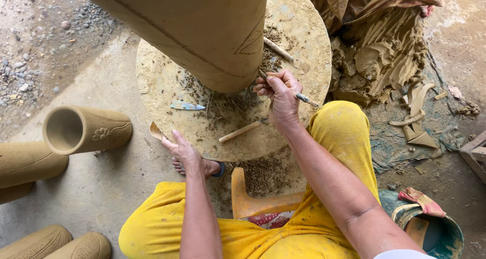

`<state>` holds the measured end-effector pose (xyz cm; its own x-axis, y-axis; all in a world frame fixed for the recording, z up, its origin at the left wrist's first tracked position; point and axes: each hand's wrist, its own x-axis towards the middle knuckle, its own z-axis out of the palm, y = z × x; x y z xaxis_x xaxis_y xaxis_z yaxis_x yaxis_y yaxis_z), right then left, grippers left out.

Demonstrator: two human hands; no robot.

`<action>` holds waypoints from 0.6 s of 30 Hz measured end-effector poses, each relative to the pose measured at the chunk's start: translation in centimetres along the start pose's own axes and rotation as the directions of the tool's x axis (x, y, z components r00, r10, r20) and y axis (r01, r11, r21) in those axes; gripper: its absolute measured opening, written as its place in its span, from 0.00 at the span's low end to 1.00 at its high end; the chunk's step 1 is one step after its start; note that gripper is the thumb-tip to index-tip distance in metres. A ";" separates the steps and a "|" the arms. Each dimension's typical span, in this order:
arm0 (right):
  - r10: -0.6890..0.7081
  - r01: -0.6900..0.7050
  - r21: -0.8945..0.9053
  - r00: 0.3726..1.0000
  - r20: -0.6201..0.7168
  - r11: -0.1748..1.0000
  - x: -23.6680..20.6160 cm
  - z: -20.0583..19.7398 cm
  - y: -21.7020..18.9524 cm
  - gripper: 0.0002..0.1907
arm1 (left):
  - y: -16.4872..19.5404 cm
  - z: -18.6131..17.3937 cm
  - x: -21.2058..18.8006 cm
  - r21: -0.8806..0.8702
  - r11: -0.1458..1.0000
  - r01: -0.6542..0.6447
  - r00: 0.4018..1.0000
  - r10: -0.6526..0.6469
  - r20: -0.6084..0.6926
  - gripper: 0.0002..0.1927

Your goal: The person carves floral patterns and lines into a large clay pot using various small tools. They rotate the pot on a wooden stand to access different sides and switch between tools to refine the design.

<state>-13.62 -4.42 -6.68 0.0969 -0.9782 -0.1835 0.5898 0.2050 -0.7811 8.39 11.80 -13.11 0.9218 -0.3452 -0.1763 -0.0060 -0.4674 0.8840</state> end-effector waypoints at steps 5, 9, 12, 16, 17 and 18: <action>0.004 -0.003 0.034 1.000 -0.011 0.999 -0.1 0.4 -0.3 0.03 | 1.0 -0.1 -2.3 0.187 0.954 0.235 0.972 -0.235 -0.024 0.32; 0.014 -0.014 0.031 1.000 -0.008 0.999 -0.4 0.6 -0.6 0.03 | -0.2 0.8 -3.1 -0.015 0.995 0.096 0.991 -0.097 -0.093 0.31; 0.030 -0.029 0.037 0.999 -0.022 0.999 -0.5 0.8 -0.9 0.03 | -1.4 1.4 -3.7 -0.087 0.996 -0.030 0.988 0.017 -0.152 0.29; 0.046 -0.044 0.041 0.998 -0.032 0.998 -0.8 1.2 -1.4 0.04 | -1.1 1.6 -4.6 -0.086 0.984 -0.154 0.967 0.132 -0.217 0.29; 0.048 -0.046 0.049 0.998 -0.032 0.998 -0.9 1.3 -1.6 0.04 | -0.7 1.7 -4.8 -0.127 0.982 -0.143 0.968 0.113 -0.222 0.29; 0.051 -0.049 0.056 0.998 -0.032 0.997 -1.0 1.4 -1.7 0.05 | -0.4 1.8 -5.1 -0.167 0.977 -0.132 0.970 0.093 -0.226 0.29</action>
<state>-13.58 -3.83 -4.37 0.1012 -0.9650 -0.2419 0.6283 0.2505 -0.7365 2.96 12.29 -13.29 0.9810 -0.1938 0.0089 -0.0631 -0.2751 0.9593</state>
